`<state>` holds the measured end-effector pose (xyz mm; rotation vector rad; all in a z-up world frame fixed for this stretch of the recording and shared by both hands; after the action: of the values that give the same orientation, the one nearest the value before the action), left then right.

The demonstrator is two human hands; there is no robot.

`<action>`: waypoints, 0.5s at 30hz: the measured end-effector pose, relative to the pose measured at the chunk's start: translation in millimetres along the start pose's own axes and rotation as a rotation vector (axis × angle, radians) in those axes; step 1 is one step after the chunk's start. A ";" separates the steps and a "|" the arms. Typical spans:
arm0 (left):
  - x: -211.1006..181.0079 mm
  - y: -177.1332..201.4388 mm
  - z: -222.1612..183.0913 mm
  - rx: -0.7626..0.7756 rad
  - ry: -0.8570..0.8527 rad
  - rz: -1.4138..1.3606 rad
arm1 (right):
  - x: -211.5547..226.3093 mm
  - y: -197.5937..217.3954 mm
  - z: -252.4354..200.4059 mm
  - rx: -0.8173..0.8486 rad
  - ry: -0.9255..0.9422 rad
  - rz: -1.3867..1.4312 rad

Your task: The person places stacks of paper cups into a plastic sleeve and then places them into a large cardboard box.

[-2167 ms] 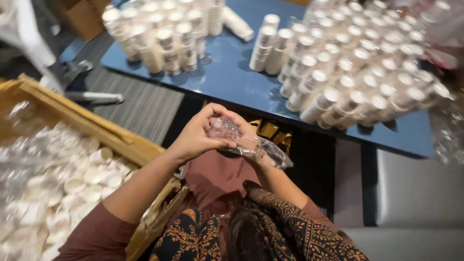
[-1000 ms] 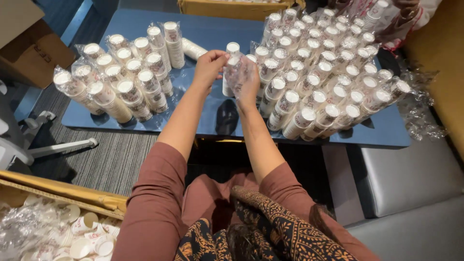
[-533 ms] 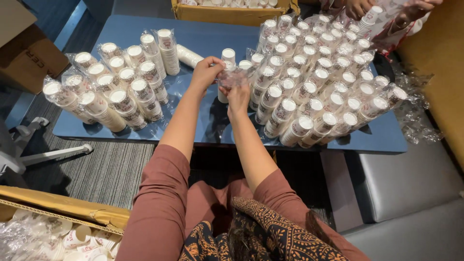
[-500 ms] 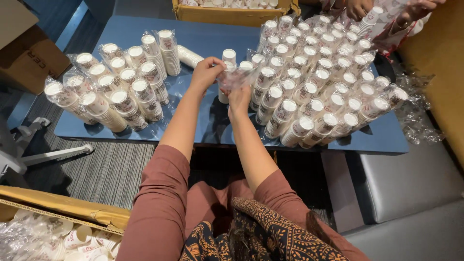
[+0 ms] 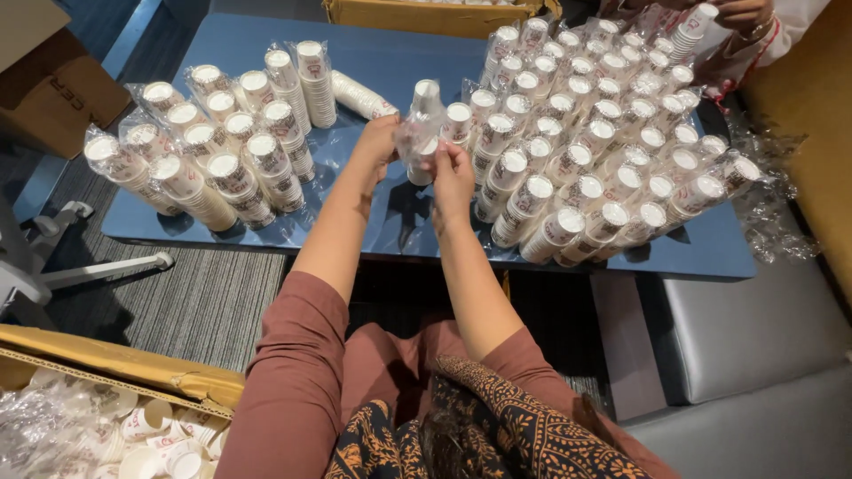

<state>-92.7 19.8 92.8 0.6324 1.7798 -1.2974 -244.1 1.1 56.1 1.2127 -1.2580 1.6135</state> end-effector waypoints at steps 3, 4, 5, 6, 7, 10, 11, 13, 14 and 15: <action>8.1 3.8 -14.5 0.052 -0.181 0.074 | -5.2 14.8 -8.2 0.015 -0.070 -0.098; 13.3 5.9 -14.2 0.054 -0.182 0.069 | -8.4 18.5 -10.8 0.015 -0.068 -0.102; 20.8 9.0 -13.7 -0.022 -0.041 0.214 | -12.0 22.3 -13.4 0.015 -0.117 -0.133; 21.1 11.7 -10.0 -0.095 0.092 0.366 | -12.6 21.5 -11.6 0.016 -0.157 -0.155; 26.9 18.6 -4.6 -0.090 0.083 0.368 | -9.1 16.1 -7.6 0.016 -0.146 -0.152; 60.3 38.2 -2.2 0.077 -0.003 -0.083 | -16.9 21.6 -12.8 0.017 -0.146 -0.151; 60.8 41.5 0.5 0.170 -0.065 -0.056 | -20.0 25.2 -10.4 0.028 -0.139 -0.151; 54.2 43.1 -5.4 0.254 -0.137 -0.026 | -24.3 28.8 -11.2 0.051 -0.130 -0.148; 52.3 41.0 -12.5 0.161 -0.054 0.029 | -26.2 32.3 -14.6 0.066 -0.143 -0.156; 50.6 39.0 -19.8 0.068 0.030 0.083 | -28.4 36.0 -17.8 0.081 -0.155 -0.164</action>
<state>-95.8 48.2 32.3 0.7594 1.7210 -1.3023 -273.9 9.7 18.0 1.4762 -1.1629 1.4862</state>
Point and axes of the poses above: each hand's wrist, its own z-axis towards the middle knuckle, its own y-axis out of the back of the hand, x = y × z, the point moved 2 cm from there along z, towards the middle knuckle, and after that the axes turned 15 degrees about -z, right-handed, at the moved point
